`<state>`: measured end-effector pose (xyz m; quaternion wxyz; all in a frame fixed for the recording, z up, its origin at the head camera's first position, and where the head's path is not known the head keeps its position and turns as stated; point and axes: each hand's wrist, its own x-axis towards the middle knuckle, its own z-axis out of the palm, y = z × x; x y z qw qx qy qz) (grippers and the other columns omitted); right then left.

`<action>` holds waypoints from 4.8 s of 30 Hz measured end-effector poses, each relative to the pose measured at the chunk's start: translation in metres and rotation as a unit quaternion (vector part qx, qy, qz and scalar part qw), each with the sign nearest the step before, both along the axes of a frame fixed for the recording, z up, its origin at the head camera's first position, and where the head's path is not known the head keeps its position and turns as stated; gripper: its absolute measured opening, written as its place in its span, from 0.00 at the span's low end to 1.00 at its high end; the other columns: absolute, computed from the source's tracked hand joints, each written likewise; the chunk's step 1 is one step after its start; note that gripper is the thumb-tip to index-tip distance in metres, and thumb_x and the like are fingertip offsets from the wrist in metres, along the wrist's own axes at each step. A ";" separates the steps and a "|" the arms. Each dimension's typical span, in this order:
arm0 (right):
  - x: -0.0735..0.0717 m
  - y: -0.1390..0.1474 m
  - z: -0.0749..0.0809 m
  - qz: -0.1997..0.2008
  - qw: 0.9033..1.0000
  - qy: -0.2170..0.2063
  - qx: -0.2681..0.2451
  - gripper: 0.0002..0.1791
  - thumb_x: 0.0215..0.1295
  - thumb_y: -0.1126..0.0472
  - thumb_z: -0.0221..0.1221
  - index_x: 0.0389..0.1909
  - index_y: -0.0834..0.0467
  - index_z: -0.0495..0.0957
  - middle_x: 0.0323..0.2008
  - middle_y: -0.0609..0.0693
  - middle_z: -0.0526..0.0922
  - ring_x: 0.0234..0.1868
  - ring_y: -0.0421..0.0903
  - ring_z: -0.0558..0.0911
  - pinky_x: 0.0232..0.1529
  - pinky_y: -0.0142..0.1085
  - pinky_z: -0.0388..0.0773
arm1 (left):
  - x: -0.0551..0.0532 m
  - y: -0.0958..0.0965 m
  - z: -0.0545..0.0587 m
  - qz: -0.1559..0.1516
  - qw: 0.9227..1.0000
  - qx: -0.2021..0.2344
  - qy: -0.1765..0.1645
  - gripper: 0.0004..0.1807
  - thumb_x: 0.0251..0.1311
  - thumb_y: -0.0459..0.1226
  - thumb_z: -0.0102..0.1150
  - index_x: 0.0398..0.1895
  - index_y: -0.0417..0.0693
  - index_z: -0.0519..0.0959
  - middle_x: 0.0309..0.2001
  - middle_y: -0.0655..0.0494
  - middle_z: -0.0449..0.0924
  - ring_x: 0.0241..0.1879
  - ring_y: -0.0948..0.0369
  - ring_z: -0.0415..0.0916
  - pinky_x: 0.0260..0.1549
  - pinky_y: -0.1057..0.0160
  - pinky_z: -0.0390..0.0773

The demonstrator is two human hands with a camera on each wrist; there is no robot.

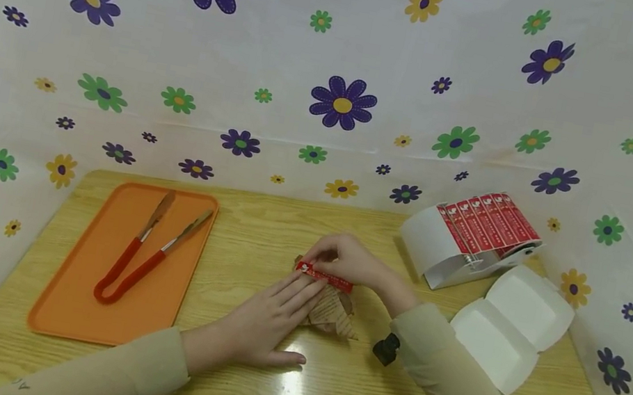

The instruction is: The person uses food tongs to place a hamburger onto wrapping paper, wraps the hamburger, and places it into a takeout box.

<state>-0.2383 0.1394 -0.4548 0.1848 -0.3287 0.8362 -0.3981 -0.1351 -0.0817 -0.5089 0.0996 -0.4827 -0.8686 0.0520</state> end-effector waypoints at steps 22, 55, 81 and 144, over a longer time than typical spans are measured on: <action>0.071 0.003 -0.010 -0.173 0.950 0.228 0.127 0.24 0.84 0.56 0.51 0.72 0.64 0.75 0.70 0.62 0.80 0.73 0.61 0.77 0.78 0.58 0.69 | 0.001 0.004 -0.003 0.019 0.999 0.001 -0.030 0.61 0.70 0.75 0.40 0.85 0.35 0.49 0.87 0.38 0.42 0.87 0.45 0.43 0.86 0.52 0.52; 0.085 0.006 -0.055 -0.060 0.943 0.230 0.234 0.52 0.82 0.37 0.48 0.86 0.66 0.38 0.87 0.61 0.40 0.88 0.57 0.45 0.88 0.55 0.43 | -0.012 -0.020 -0.002 0.074 0.983 0.082 -0.147 0.49 0.80 0.57 0.46 0.84 0.29 0.43 0.86 0.31 0.38 0.86 0.40 0.39 0.85 0.44 0.52; 0.117 0.074 0.008 -0.308 0.931 0.133 -0.144 0.34 0.78 0.68 0.57 0.81 0.62 0.61 0.79 0.61 0.68 0.80 0.52 0.67 0.83 0.47 0.62 | -0.011 -0.019 -0.008 0.062 0.991 0.081 -0.092 0.45 0.81 0.53 0.46 0.85 0.33 0.45 0.86 0.35 0.45 0.86 0.43 0.44 0.84 0.46 0.54; 0.190 0.239 -0.001 -0.766 0.497 -0.088 -0.399 0.18 0.65 0.76 0.64 0.25 0.51 0.91 0.24 0.37 0.86 0.23 0.32 0.84 0.25 0.21 0.83 | -0.009 -0.018 -0.010 0.071 0.991 0.073 -0.083 0.45 0.80 0.54 0.47 0.85 0.33 0.47 0.85 0.34 0.46 0.86 0.42 0.44 0.84 0.47 0.54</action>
